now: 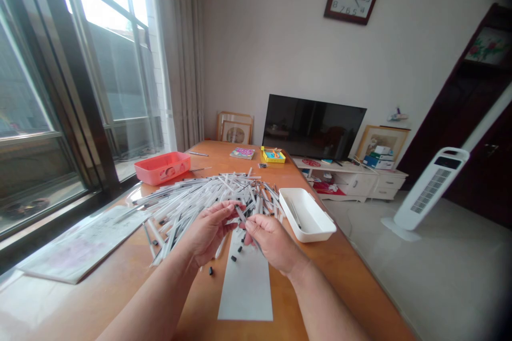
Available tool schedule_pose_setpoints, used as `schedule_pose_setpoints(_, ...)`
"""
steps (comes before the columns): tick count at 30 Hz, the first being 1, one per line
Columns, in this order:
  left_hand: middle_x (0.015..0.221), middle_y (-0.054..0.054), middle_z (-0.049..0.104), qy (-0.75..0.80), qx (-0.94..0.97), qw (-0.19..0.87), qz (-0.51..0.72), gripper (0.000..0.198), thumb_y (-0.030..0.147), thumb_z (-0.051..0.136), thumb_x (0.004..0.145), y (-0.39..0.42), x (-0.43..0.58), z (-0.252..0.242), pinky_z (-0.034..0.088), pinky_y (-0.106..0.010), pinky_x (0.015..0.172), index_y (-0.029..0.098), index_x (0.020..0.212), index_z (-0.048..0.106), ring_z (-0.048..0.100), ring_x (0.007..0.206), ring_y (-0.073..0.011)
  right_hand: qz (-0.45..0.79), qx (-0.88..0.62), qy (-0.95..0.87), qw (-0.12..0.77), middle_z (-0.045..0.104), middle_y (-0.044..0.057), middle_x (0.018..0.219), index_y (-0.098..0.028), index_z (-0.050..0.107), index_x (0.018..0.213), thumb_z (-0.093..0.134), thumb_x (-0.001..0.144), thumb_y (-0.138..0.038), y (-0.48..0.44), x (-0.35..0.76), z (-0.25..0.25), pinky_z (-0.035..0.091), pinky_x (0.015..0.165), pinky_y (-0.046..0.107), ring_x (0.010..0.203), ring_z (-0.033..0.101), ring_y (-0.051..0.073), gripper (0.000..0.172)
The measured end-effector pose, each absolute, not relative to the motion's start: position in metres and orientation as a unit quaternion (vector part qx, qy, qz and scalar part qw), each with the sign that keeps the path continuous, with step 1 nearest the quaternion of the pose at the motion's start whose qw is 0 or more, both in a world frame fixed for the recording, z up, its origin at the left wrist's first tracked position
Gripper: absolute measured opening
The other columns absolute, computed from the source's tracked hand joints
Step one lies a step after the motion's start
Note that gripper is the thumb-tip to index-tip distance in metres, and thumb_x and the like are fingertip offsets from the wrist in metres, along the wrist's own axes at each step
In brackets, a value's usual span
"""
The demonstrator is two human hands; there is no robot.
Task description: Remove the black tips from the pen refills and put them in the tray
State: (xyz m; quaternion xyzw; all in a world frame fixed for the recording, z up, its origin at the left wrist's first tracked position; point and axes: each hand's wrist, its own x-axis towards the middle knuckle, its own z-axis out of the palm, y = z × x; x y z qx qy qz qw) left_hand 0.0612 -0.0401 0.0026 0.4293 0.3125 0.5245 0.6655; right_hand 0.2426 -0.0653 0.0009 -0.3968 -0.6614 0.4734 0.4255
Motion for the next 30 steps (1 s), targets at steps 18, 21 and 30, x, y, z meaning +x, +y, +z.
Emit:
schedule_pose_setpoints(18, 0.106, -0.007, 0.072, 0.302, 0.396, 0.669, 0.552, 0.016, 0.029, 0.078, 0.081, -0.038, 0.061, -0.002, 0.048, -0.024, 0.081, 0.018, 0.09, 0.072, 0.064, 0.089, -0.0143, 0.598, -0.332, -0.589, 0.43, 0.067, 0.002, 0.069, -0.016, 0.062, 0.088, 0.062, 0.092, -0.043, -0.068, 0.241, 0.002, 0.038, 0.063, 0.025, 0.061, 0.05, 0.012, 0.028)
schedule_pose_setpoints(21, 0.109, -0.007, 0.072, 0.281, 0.392, 0.687, 0.544, 0.015, 0.028, 0.078, 0.081, -0.042, 0.062, 0.004, 0.049, -0.026, 0.078, 0.018, 0.089, 0.071, 0.064, 0.082, -0.014, 0.663, -0.287, -0.551, 0.418, 0.067, 0.005, 0.069, -0.014, 0.065, 0.091, 0.063, 0.091, -0.043, -0.069, 0.243, 0.004, 0.036, 0.061, 0.025, 0.059, 0.05, 0.012, 0.029)
schedule_pose_setpoints(30, 0.099, -0.008, 0.072, 0.285, 0.398, 0.687, 0.537, 0.021, 0.032, 0.075, 0.083, -0.046, 0.065, 0.008, 0.052, -0.027, 0.074, 0.015, 0.095, 0.073, 0.066, 0.079, -0.0159, 0.694, -0.267, -0.519, 0.421, 0.07, 0.007, 0.07, -0.012, 0.068, 0.096, 0.063, 0.092, -0.041, -0.068, 0.242, 0.001, 0.035, 0.058, 0.025, 0.057, 0.051, 0.012, 0.029)
